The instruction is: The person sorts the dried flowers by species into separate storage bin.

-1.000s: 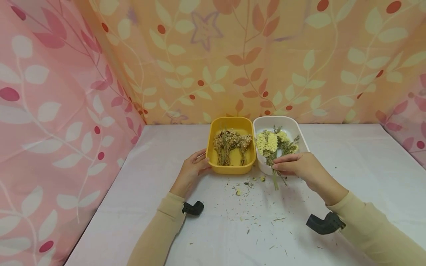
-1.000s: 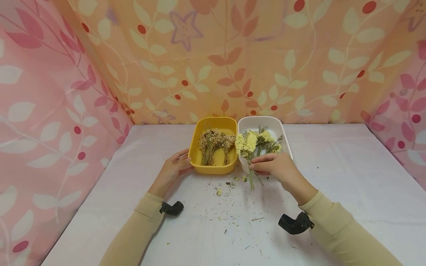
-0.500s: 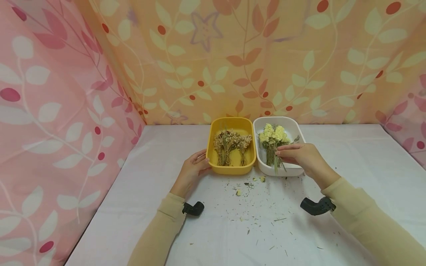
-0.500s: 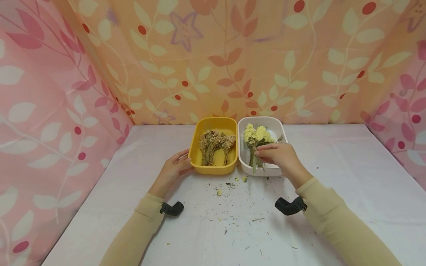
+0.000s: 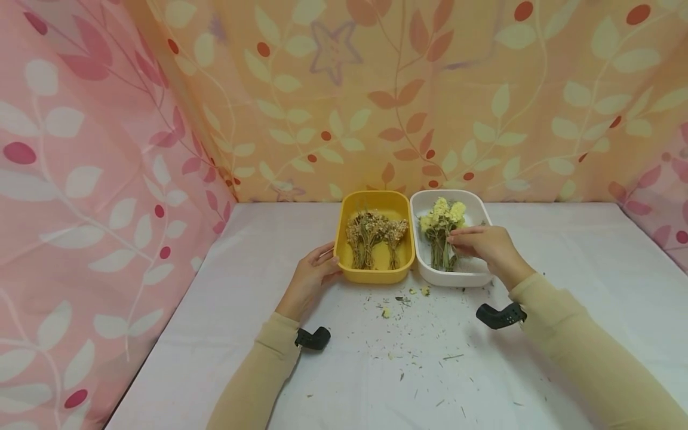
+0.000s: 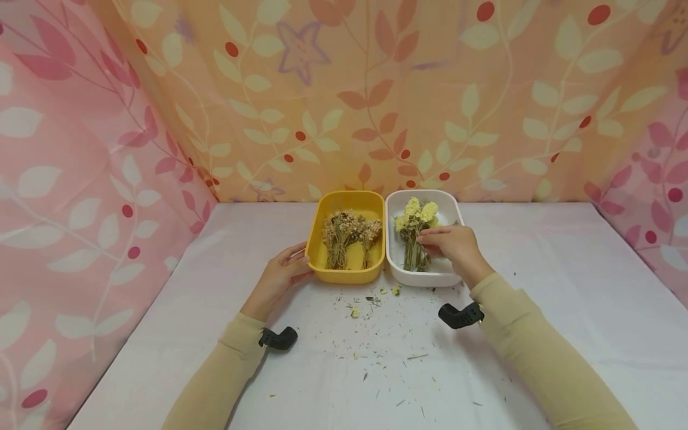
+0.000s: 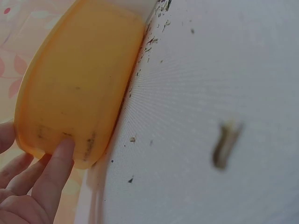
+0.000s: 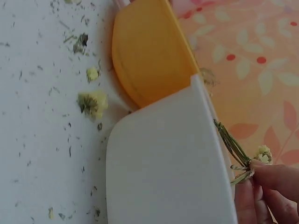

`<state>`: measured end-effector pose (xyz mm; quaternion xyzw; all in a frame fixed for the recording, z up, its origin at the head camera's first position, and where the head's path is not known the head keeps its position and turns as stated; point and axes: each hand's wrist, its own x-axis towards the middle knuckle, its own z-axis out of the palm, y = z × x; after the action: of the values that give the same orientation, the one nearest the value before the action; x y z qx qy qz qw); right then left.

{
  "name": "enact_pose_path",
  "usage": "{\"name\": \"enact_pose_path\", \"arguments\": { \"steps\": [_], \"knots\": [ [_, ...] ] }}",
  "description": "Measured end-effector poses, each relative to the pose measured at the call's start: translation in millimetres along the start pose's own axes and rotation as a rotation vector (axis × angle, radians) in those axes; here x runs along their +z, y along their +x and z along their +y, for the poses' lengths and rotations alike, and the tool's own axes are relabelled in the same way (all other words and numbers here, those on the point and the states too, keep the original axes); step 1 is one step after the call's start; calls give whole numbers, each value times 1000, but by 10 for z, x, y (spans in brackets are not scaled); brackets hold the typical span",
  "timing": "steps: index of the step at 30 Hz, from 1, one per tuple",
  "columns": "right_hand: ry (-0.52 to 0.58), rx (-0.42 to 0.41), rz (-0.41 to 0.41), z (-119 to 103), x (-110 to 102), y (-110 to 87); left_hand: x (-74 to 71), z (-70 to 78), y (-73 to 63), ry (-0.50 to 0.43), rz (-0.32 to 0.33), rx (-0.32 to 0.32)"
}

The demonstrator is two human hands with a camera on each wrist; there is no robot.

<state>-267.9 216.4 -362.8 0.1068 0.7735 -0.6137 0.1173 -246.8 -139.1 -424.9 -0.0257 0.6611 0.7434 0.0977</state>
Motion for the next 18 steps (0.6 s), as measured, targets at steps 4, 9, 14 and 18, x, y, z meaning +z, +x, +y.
{"name": "enact_pose_path", "arguments": {
  "steps": [4, 9, 14, 18],
  "knots": [
    [37, 0, 26, 20, 8, 80, -6, -2, 5, 2, -1, 6],
    [-33, -12, 56, 76, 26, 148, -10, -7, 11, 6, -3, 9],
    [-101, -22, 75, 126, 39, 191, -8, -8, 11, 12, 3, 4],
    [-113, -30, 74, 143, 41, 206, -8, -8, 16, 14, 6, -4]
  ]
}}
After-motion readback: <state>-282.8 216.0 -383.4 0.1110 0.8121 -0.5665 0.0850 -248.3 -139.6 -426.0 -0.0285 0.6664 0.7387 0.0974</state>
